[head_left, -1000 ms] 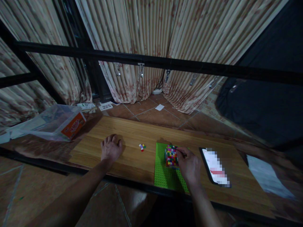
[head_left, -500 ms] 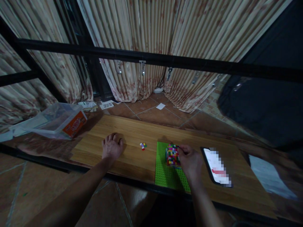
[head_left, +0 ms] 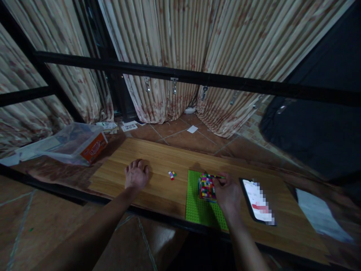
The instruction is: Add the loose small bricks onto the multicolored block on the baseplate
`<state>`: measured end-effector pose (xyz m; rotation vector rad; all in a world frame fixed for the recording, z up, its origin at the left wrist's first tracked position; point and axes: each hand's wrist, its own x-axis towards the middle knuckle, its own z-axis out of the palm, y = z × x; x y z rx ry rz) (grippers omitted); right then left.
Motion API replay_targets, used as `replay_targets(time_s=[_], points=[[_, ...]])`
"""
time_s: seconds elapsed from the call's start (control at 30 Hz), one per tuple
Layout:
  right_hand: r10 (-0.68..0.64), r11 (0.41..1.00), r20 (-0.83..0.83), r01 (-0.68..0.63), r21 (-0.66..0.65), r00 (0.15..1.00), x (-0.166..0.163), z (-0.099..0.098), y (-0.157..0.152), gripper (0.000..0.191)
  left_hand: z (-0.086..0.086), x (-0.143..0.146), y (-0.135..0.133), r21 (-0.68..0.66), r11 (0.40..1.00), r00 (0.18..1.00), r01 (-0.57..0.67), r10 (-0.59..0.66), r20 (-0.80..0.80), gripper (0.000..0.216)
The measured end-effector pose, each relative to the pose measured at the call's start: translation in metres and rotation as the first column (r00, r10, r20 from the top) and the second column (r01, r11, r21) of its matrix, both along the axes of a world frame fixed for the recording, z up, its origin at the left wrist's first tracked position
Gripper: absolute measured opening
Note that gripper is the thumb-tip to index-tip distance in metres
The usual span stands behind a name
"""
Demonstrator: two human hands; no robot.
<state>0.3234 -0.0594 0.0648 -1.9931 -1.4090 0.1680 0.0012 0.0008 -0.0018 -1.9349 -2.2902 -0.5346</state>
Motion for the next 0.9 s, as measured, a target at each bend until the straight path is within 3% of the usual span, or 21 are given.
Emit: replay_targets(time_s=[0.1, 0.23, 0.4, 0.63, 0.9], points=[[-0.002, 0.998, -0.05, 0.005, 0.065, 0.999, -0.016, -0.001, -0.007, 0.034, 0.0, 0.0, 0.0, 0.006, 1.0, 1.0, 0.007, -0.007, 0.013, 0.046], [0.265, 0.958, -0.088, -0.252, 0.134, 0.96, -0.057, -0.01, -0.012, 0.028, 0.0, 0.001, -0.001, 0.01, 1.0, 1.0, 0.011, -0.011, 0.015, 0.044], [0.392, 0.919, -0.042, -0.393, -0.037, 0.919, -0.105, -0.03, -0.004, 0.02, 0.001, 0.002, -0.002, 0.002, 1.0, 1.0, 0.005, -0.005, 0.011, 0.046], [0.316, 0.926, 0.076, -0.29, -0.243, 0.946, -0.129, -0.043, 0.014, 0.02, 0.0, 0.002, -0.002, -0.008, 1.0, 1.0, 0.002, -0.002, 0.002, 0.045], [0.306, 0.93, 0.113, -0.271, -0.249, 0.945, -0.133, -0.044, 0.018, 0.015, -0.001, 0.002, -0.002, 0.016, 1.0, 1.0, 0.003, -0.003, 0.008, 0.045]])
